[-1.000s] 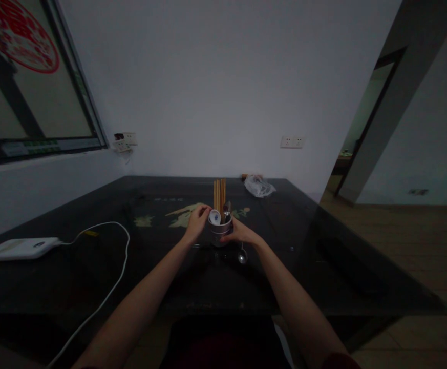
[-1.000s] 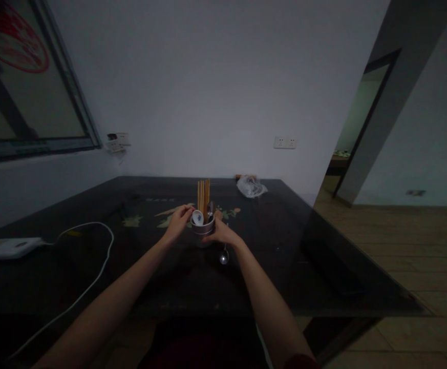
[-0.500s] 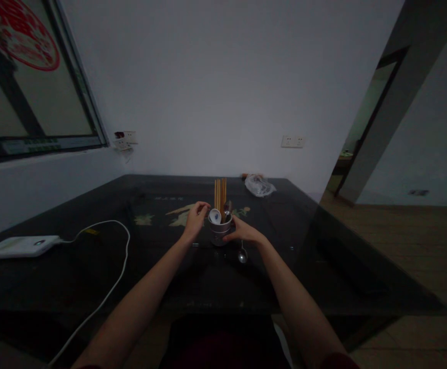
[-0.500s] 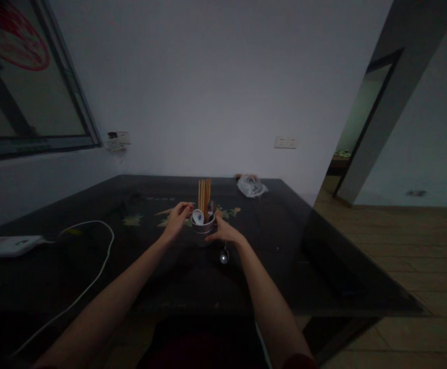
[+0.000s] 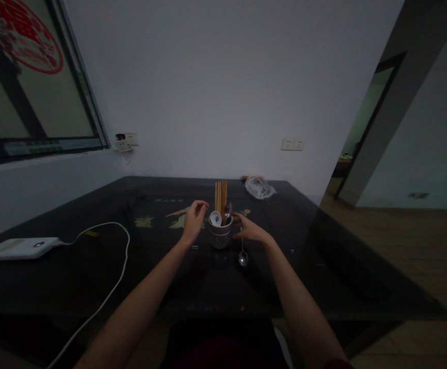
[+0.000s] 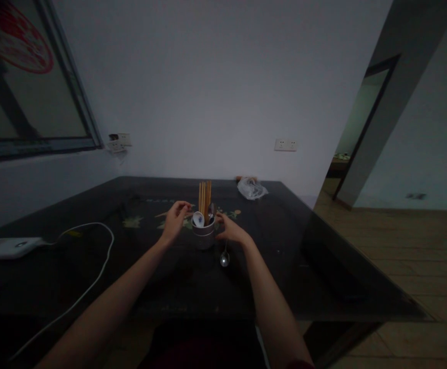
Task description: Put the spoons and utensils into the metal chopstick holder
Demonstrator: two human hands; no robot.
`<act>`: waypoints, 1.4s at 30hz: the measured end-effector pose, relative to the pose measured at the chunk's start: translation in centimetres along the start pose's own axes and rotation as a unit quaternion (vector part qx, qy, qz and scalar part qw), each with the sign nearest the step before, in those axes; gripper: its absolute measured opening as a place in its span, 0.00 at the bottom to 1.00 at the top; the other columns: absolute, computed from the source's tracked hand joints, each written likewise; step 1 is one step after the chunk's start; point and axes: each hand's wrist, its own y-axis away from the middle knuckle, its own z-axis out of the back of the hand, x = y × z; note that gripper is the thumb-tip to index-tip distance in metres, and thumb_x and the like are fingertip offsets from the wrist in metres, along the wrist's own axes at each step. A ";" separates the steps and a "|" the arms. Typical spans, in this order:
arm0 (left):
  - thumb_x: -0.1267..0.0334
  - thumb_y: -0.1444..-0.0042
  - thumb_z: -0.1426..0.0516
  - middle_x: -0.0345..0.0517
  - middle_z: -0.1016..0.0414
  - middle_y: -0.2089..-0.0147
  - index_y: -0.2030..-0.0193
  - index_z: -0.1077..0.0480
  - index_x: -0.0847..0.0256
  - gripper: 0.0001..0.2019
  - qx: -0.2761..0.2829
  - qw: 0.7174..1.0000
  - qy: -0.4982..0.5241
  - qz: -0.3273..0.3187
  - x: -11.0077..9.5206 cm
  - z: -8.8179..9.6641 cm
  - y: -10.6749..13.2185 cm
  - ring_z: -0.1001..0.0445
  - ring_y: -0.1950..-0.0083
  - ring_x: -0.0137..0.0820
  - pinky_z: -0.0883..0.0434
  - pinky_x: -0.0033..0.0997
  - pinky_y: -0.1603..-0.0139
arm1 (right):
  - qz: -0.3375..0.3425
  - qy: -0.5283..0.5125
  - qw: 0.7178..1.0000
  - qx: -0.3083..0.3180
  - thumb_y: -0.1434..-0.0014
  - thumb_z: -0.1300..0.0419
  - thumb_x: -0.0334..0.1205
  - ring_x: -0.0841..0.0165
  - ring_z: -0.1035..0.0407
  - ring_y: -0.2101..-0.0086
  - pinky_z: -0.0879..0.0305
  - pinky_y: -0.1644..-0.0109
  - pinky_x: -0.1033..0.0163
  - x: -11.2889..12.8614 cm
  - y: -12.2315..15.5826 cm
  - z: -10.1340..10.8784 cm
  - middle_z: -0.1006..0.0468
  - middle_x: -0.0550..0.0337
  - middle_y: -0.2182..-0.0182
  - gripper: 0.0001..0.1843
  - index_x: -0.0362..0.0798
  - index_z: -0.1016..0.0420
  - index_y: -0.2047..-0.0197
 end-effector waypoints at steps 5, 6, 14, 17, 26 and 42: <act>0.59 0.42 0.47 0.45 0.28 0.62 0.63 0.32 0.60 0.08 0.002 0.999 -0.027 -0.035 -2.3 0.2 0.3 0.29 0.57 0.32 0.32 0.29 0.56 | -0.036 0.149 0.987 -0.047 0.56 0.35 0.26 0.62 0.30 0.57 0.33 0.53 0.56 0.0 0.7 1.3 0.27 0.46 0.52 0.37 0.42 0.38 0.42; 0.59 0.42 0.47 0.45 0.28 0.62 0.64 0.32 0.60 0.07 0.004 0.999 -0.025 -0.038 -2.6 0.1 0.4 0.29 0.57 0.32 0.32 0.29 0.56 | -0.032 0.178 0.982 -0.054 0.55 0.35 0.27 0.63 0.29 0.59 0.33 0.54 0.57 0.1 1.0 1.6 0.26 0.48 0.54 0.33 0.42 0.36 0.44; 0.60 0.43 0.46 0.44 0.27 0.66 0.64 0.31 0.60 0.07 0.073 0.995 -0.022 -0.059 -4.6 -0.6 2.2 0.28 0.63 0.32 0.32 0.30 0.59 | 0.019 0.253 0.965 -0.071 0.48 0.43 0.24 0.66 0.27 0.63 0.34 0.58 0.64 -0.5 3.2 2.6 0.21 0.54 0.62 0.16 0.45 0.26 0.56; 0.60 0.44 0.46 0.45 0.26 0.66 0.64 0.29 0.60 0.07 0.093 0.989 -0.069 -0.091 -4.7 0.0 3.6 0.27 0.64 0.33 0.32 0.31 0.60 | 0.019 0.284 0.956 -0.076 0.48 0.44 0.24 0.65 0.27 0.61 0.35 0.56 0.63 -0.8 3.5 2.1 0.20 0.54 0.61 0.16 0.47 0.24 0.58; 0.62 0.44 0.47 0.47 0.22 0.69 0.65 0.25 0.57 0.09 0.274 0.913 -0.201 -0.224 -4.4 0.9 5.4 0.25 0.67 0.34 0.32 0.32 0.61 | 0.062 0.372 0.926 -0.013 0.52 0.47 0.20 0.63 0.33 0.55 0.39 0.50 0.61 -0.1 4.0 1.2 0.24 0.55 0.58 0.22 0.47 0.23 0.58; 0.62 0.38 0.52 0.46 0.23 0.69 0.65 0.26 0.58 0.14 0.385 0.859 -0.239 -0.238 -2.6 -1.0 6.7 0.26 0.66 0.31 0.34 0.27 0.63 | 0.068 0.411 0.906 0.077 0.50 0.43 0.22 0.65 0.39 0.57 0.43 0.57 0.65 0.2 4.3 -0.7 0.30 0.58 0.62 0.13 0.48 0.26 0.66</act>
